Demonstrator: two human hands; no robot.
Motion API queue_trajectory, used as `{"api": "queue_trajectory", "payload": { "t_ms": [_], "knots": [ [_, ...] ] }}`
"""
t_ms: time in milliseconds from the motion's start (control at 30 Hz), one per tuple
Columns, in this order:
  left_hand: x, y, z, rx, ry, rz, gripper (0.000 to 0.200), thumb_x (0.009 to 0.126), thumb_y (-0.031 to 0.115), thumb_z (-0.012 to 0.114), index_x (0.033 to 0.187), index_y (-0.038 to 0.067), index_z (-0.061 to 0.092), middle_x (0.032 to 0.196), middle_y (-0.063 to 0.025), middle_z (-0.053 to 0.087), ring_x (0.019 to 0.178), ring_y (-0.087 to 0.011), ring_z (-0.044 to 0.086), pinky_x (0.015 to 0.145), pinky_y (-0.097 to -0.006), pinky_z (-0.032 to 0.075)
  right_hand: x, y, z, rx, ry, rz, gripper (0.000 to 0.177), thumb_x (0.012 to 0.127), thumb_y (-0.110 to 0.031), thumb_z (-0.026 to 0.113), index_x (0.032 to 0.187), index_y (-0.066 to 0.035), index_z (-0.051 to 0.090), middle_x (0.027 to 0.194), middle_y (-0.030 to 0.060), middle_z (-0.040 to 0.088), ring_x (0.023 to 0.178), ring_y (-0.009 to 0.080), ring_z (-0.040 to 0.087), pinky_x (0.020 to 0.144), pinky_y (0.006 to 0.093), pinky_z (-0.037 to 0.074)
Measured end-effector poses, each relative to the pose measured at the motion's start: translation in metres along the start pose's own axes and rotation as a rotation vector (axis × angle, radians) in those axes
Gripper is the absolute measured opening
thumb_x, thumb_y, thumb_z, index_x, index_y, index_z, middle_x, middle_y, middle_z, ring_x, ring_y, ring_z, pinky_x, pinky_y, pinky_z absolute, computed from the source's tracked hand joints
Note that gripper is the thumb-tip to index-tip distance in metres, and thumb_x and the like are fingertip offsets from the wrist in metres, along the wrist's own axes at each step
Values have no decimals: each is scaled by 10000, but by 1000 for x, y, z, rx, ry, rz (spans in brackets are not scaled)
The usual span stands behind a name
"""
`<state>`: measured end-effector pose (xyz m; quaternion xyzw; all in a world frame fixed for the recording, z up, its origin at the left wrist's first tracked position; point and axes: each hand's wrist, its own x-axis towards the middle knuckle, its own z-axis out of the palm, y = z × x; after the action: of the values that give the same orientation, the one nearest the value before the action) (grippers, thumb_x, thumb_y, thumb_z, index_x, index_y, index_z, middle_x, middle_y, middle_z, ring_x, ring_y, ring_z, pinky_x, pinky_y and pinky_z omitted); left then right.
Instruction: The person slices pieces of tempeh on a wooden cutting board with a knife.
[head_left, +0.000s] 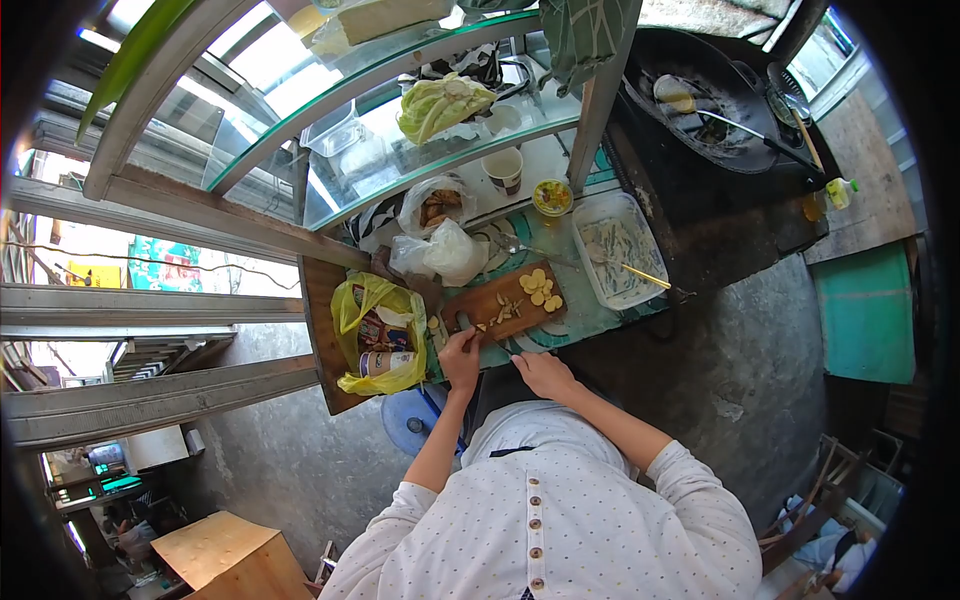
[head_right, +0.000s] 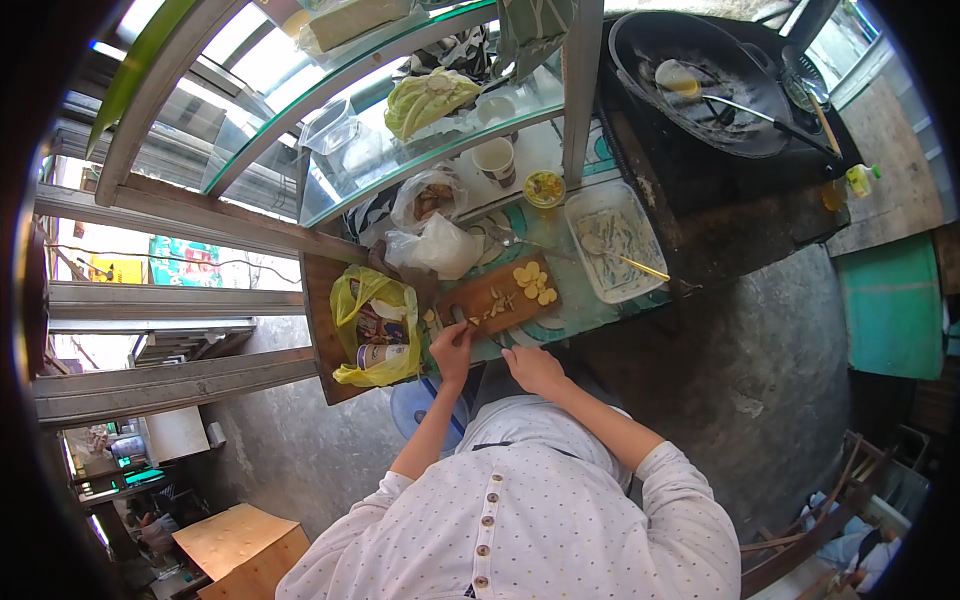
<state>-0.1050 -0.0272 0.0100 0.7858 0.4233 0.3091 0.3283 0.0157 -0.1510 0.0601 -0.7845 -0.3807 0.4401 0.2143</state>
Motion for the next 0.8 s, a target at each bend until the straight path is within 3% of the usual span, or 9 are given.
{"api": "queue_trajectory", "payload": {
  "t_ms": [500, 800],
  "knots": [
    [-3, 2, 3, -57, 28, -24, 107, 719, 1, 658, 822, -22, 643, 782, -132, 643, 652, -197, 636, 588, -274, 493, 16, -2, 12, -128, 85, -71, 430, 912, -359, 331, 865, -1, 563, 808, 244, 597, 773, 403, 585, 675, 480, 464],
    [-4, -4, 5, -64, 49, -43, 107, 717, 2, 664, 817, -25, 640, 760, -122, 643, 639, -173, 631, 580, -262, 487, 22, -4, 13, -100, 68, -24, 427, 916, -355, 334, 866, 9, 551, 828, 251, 590, 818, 406, 568, 705, 499, 439]
  ]
}}
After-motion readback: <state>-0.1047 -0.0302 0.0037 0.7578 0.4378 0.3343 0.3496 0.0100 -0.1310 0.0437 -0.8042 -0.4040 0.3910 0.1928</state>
